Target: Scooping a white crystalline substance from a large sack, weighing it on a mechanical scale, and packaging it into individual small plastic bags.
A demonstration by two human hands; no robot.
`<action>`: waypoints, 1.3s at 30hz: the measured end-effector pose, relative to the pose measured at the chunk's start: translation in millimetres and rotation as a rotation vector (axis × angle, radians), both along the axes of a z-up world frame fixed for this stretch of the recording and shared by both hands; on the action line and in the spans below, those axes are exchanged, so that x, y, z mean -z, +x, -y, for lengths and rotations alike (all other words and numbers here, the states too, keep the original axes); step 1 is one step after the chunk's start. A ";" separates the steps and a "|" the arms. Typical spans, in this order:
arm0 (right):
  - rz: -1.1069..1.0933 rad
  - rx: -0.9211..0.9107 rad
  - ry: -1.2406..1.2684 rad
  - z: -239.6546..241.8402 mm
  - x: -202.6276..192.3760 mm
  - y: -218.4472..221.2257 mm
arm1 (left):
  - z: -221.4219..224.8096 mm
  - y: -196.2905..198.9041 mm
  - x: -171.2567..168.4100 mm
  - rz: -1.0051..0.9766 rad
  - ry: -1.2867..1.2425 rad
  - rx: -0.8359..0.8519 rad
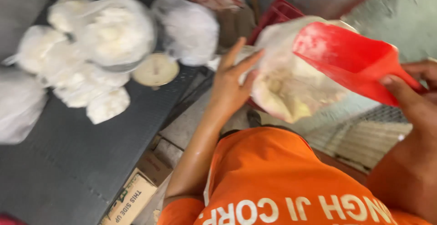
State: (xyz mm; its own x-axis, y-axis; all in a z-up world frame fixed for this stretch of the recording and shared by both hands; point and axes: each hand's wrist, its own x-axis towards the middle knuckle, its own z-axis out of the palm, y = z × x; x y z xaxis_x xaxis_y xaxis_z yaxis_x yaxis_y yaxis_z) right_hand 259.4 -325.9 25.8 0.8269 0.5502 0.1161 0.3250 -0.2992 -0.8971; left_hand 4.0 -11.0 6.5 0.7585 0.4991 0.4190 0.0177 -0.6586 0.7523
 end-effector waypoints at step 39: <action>0.872 -0.875 -0.773 -169.7 151.7 35.9 | 60.0 32.0 0.7 -0.101 -0.203 -0.225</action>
State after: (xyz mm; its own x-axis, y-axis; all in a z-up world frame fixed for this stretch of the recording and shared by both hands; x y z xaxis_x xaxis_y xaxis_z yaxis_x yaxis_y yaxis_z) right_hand 295.3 -156.2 -126.0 0.0244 0.9873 -0.1568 0.9990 -0.0302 -0.0342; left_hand 36.1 -71.0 5.8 0.6527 0.7244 0.2218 0.2273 -0.4665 0.8548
